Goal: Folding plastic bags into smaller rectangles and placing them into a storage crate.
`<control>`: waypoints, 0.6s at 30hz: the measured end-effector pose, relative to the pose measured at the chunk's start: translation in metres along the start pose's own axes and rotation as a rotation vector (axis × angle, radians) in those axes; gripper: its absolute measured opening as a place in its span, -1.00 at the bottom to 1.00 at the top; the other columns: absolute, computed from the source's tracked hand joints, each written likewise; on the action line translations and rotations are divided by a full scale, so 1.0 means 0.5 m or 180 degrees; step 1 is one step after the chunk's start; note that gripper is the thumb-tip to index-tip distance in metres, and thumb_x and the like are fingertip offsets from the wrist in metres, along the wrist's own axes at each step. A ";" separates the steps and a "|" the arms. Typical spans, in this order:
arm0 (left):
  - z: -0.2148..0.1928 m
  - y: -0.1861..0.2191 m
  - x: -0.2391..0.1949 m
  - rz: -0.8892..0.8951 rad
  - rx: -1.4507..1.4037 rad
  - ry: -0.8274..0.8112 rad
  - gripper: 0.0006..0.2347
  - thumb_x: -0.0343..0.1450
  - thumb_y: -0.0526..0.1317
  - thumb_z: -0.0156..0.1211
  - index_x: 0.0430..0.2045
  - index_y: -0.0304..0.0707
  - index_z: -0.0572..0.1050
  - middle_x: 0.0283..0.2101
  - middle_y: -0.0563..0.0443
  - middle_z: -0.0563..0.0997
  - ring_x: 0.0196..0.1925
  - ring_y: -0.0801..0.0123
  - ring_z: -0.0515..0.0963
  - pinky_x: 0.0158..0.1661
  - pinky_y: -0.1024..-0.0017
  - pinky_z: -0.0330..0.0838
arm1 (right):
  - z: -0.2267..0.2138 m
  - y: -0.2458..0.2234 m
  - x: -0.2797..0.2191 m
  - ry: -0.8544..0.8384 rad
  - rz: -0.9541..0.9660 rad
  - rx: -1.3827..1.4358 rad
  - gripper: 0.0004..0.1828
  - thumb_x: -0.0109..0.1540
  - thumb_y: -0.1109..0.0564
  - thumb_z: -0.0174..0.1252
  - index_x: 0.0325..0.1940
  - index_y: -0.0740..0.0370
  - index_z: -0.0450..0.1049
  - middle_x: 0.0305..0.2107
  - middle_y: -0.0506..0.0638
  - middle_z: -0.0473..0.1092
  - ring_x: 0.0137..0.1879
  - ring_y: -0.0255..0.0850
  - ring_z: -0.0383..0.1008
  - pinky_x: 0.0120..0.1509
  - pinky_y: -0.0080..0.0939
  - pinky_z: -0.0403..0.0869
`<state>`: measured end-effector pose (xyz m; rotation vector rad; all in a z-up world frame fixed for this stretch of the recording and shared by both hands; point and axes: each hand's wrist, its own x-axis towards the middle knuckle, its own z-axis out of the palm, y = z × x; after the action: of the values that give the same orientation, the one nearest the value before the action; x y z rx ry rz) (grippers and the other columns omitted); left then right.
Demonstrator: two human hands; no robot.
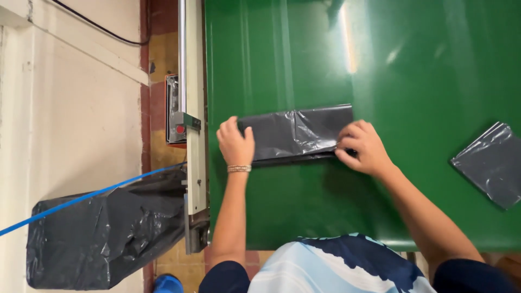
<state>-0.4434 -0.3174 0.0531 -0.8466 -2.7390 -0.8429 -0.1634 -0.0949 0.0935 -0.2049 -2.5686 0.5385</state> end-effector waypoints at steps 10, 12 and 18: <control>0.203 0.168 0.044 0.2016 0.0545 -0.0556 -0.53 0.40 -0.05 0.00 0.26 0.16 0.24 0.07 0.31 0.46 0.23 0.41 0.32 0.04 0.29 0.43 | 0.168 0.131 0.143 -0.0289 0.0656 -0.1870 -0.58 -0.10 -0.01 0.30 -0.21 0.06 0.42 -0.32 -0.03 0.36 -0.02 0.01 0.36 0.07 0.06 0.28; 0.194 0.172 0.086 0.1710 0.0114 -0.1621 -0.58 0.40 0.04 0.10 0.19 0.40 0.27 -0.01 0.55 0.49 0.14 0.45 0.36 0.00 0.22 0.45 | 0.150 0.143 0.156 -0.1000 0.0789 -0.1450 -0.69 -0.08 -0.12 0.33 -0.36 -0.09 0.41 -0.40 -0.19 0.38 -0.05 -0.11 0.34 0.09 -0.02 0.19; 0.055 0.054 0.192 0.1040 0.0057 -0.2428 -0.80 0.40 0.11 0.09 -0.16 0.38 0.54 -0.08 0.43 0.64 0.12 0.32 0.51 0.06 0.13 0.44 | 0.094 0.169 0.155 -0.0989 0.1150 -0.0845 -0.71 0.03 -0.11 0.35 -0.31 -0.10 0.41 -0.40 -0.22 0.39 -0.04 -0.15 0.34 0.11 -0.07 0.17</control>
<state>-0.5072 -0.2380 0.0717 -1.8661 -3.0258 -0.4875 -0.2504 -0.0149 0.0556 -0.7410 -2.9210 0.3749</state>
